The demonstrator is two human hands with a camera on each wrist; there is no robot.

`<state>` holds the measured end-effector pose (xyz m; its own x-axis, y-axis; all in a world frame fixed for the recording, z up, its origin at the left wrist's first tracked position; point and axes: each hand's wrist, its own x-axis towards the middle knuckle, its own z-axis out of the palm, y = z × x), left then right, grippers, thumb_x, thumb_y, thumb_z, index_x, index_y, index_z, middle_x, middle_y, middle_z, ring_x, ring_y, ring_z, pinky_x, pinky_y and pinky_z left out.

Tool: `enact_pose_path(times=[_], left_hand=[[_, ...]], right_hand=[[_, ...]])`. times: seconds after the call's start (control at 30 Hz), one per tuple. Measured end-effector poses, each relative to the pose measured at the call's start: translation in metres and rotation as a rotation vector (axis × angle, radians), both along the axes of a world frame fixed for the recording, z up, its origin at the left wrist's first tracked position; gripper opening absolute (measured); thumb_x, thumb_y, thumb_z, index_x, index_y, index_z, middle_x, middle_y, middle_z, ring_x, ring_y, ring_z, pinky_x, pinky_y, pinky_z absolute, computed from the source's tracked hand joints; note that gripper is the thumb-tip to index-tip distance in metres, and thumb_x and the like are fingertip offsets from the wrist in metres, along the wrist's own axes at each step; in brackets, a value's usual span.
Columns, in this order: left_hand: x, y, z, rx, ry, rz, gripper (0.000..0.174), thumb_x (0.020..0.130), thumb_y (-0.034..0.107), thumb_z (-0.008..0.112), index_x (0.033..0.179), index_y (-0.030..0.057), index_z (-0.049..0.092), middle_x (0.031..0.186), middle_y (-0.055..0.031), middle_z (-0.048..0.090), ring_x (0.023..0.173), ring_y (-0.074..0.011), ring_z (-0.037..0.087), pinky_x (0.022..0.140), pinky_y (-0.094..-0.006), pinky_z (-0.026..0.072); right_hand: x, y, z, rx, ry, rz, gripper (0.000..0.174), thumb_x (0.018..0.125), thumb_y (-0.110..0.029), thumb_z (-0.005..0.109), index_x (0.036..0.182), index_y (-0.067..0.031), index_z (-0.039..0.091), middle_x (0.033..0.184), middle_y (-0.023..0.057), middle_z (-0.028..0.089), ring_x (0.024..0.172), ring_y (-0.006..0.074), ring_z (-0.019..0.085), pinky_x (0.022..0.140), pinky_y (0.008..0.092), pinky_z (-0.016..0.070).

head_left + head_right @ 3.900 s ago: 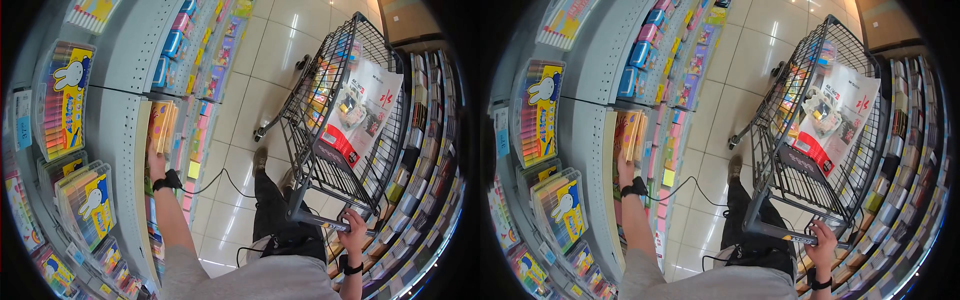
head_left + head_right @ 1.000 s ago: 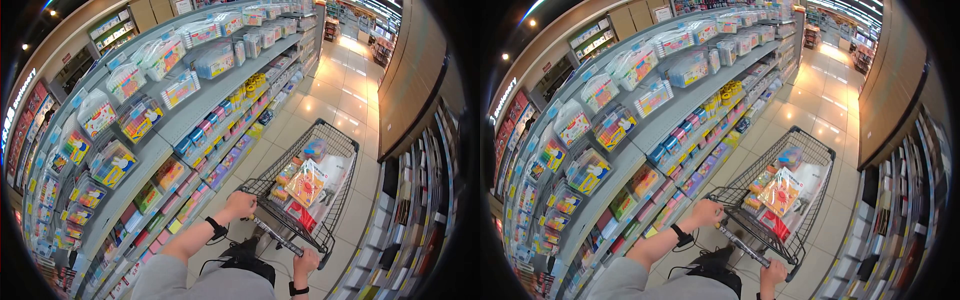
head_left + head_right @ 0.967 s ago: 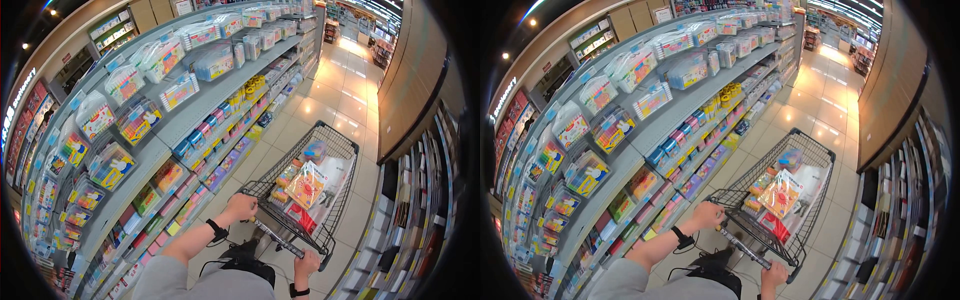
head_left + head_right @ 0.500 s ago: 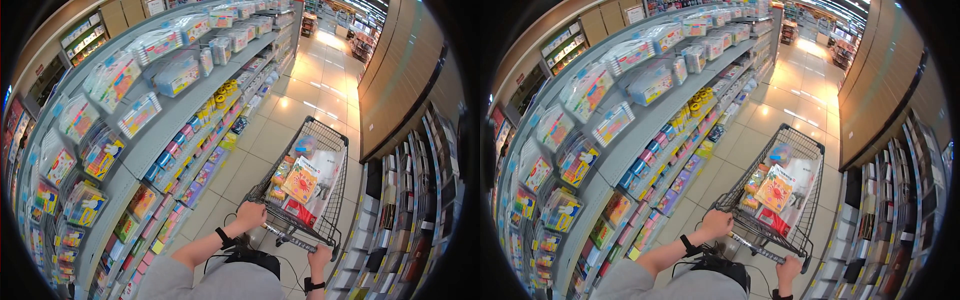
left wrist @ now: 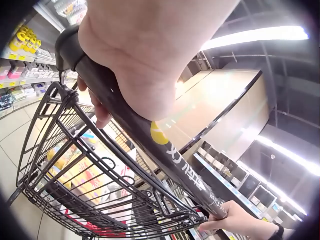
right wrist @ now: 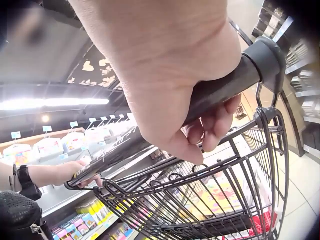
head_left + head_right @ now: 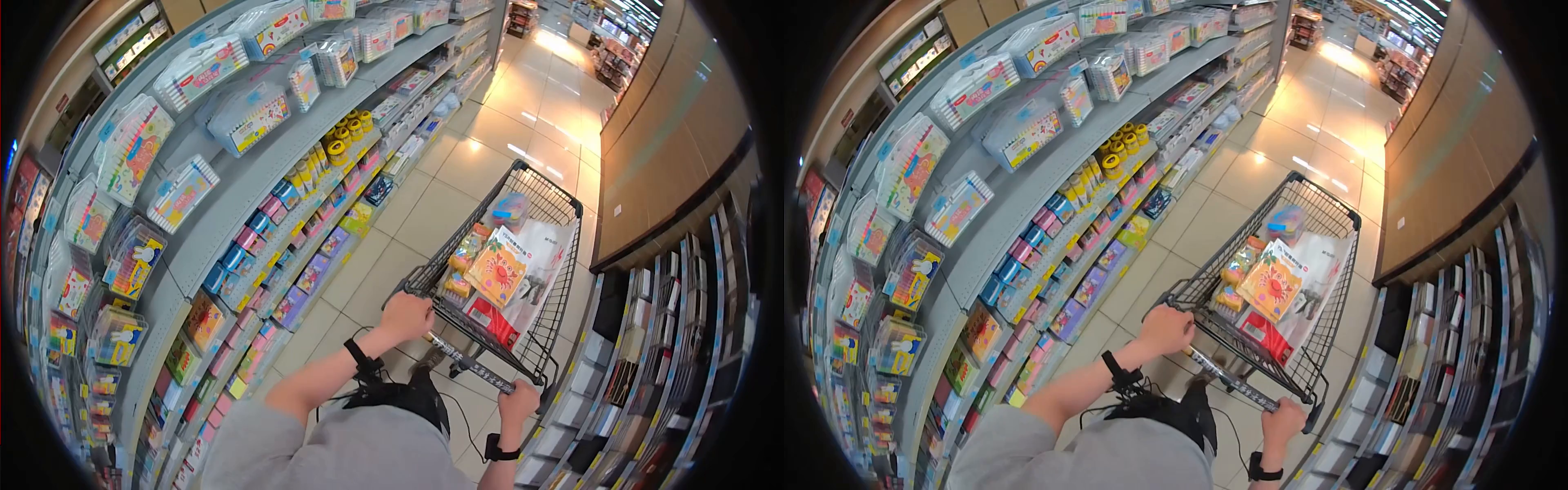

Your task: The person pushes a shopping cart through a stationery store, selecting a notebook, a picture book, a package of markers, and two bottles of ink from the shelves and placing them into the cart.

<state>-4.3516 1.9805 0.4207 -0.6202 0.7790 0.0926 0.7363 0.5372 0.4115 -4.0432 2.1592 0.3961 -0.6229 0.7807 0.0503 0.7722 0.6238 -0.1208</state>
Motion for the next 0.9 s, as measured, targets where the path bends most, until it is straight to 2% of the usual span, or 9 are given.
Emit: enact_pose_path(times=[0.2,0.37,0.57,0.63,0.67,0.77,0.8,0.83,0.9], left_hand=[[-0.044,0.072,0.001,-0.017,-0.01,0.008,0.021,0.082,0.025,0.06,0.072,0.0078,0.066,0.065,-0.0132,0.065,0.066,-0.0334,0.065,0.073,-0.0454,0.0493],[-0.072,0.124,0.003,0.039,0.034,0.067,0.023,0.084,0.024,0.058,0.069,0.0073,0.065,0.065,-0.0124,0.065,0.067,-0.0328,0.063,0.075,-0.0449,0.048],[-0.101,0.165,-0.001,0.074,0.028,0.037,0.024,0.091,0.027,0.058,0.075,0.0113,0.068,0.075,-0.0063,0.065,0.085,-0.0267,0.062,0.09,-0.0408,0.0423],[-0.11,0.169,-0.001,0.237,0.081,-0.064,0.023,0.093,0.028,0.059,0.082,0.0112,0.069,0.084,-0.004,0.064,0.097,-0.0248,0.059,0.099,-0.0403,0.0393],[-0.114,0.169,0.003,0.188,-0.038,-0.08,0.022,0.092,0.032,0.063,0.097,0.0109,0.069,0.1,-0.0048,0.065,0.112,-0.0242,0.057,0.107,-0.0418,0.037],[-0.135,0.163,0.002,0.392,-0.126,-0.15,0.031,0.09,0.035,0.066,0.11,0.0111,0.066,0.114,-0.0067,0.066,0.123,-0.0244,0.053,0.111,-0.0436,0.0351],[-0.145,0.155,0.009,0.371,-0.332,-0.111,0.041,0.089,0.037,0.069,0.12,0.0097,0.063,0.124,-0.009,0.064,0.125,-0.025,0.054,0.109,-0.0439,0.0388],[-0.159,0.143,0.016,0.375,-0.341,-0.105,0.041,0.089,0.037,0.069,0.12,0.0097,0.063,0.124,-0.009,0.064,0.125,-0.025,0.054,0.109,-0.0439,0.0388],[-0.196,0.109,0.025,0.358,-0.751,0.161,0.045,0.089,0.035,0.069,0.124,0.007,0.061,0.124,-0.0114,0.064,0.121,-0.0263,0.058,0.105,-0.0423,0.0432]], right_hand=[[-0.045,0.078,0.004,-0.042,-0.028,0.049,0.013,0.062,-0.016,0.071,0.07,-0.0094,0.064,0.07,0.0117,0.064,0.072,0.0339,0.064,0.068,0.0459,0.0482],[-0.093,0.134,0.021,-0.169,-0.06,0.18,0.015,0.07,-0.022,0.075,0.074,-0.0092,0.068,0.074,0.0118,0.066,0.073,0.0347,0.066,0.065,0.0472,0.0513],[-0.171,0.171,0.01,-0.235,-0.018,0.362,0.03,0.074,-0.03,0.079,0.087,-0.0065,0.066,0.085,0.0135,0.066,0.083,0.0368,0.065,0.072,0.0489,0.0507],[-0.203,0.171,0.012,-0.237,0.011,0.406,0.033,0.073,-0.03,0.079,0.092,-0.0072,0.065,0.089,0.0127,0.065,0.085,0.0366,0.065,0.073,0.0492,0.0501],[-0.219,0.169,0.014,-0.206,0.004,0.421,0.037,0.073,-0.03,0.08,0.096,-0.0066,0.063,0.092,0.0128,0.064,0.087,0.0363,0.064,0.074,0.0486,0.0498],[-0.26,0.172,0.011,-0.159,-0.031,0.487,0.046,0.074,-0.034,0.079,0.104,-0.0051,0.058,0.1,0.0128,0.061,0.092,0.0352,0.063,0.075,0.0477,0.049],[-0.271,0.173,0.011,-0.147,0.0,0.489,0.047,0.075,-0.035,0.079,0.104,-0.005,0.057,0.099,0.0128,0.061,0.092,0.0351,0.063,0.076,0.048,0.0489],[-0.281,0.174,0.01,-0.134,0.033,0.485,0.048,0.075,-0.036,0.078,0.105,-0.0048,0.057,0.099,0.0128,0.061,0.093,0.0349,0.063,0.077,0.0483,0.0489],[-0.296,0.179,0.015,-0.134,-0.015,0.444,0.048,0.076,-0.039,0.077,0.104,-0.0051,0.057,0.099,0.0122,0.061,0.093,0.0353,0.062,0.077,0.048,0.0481]])
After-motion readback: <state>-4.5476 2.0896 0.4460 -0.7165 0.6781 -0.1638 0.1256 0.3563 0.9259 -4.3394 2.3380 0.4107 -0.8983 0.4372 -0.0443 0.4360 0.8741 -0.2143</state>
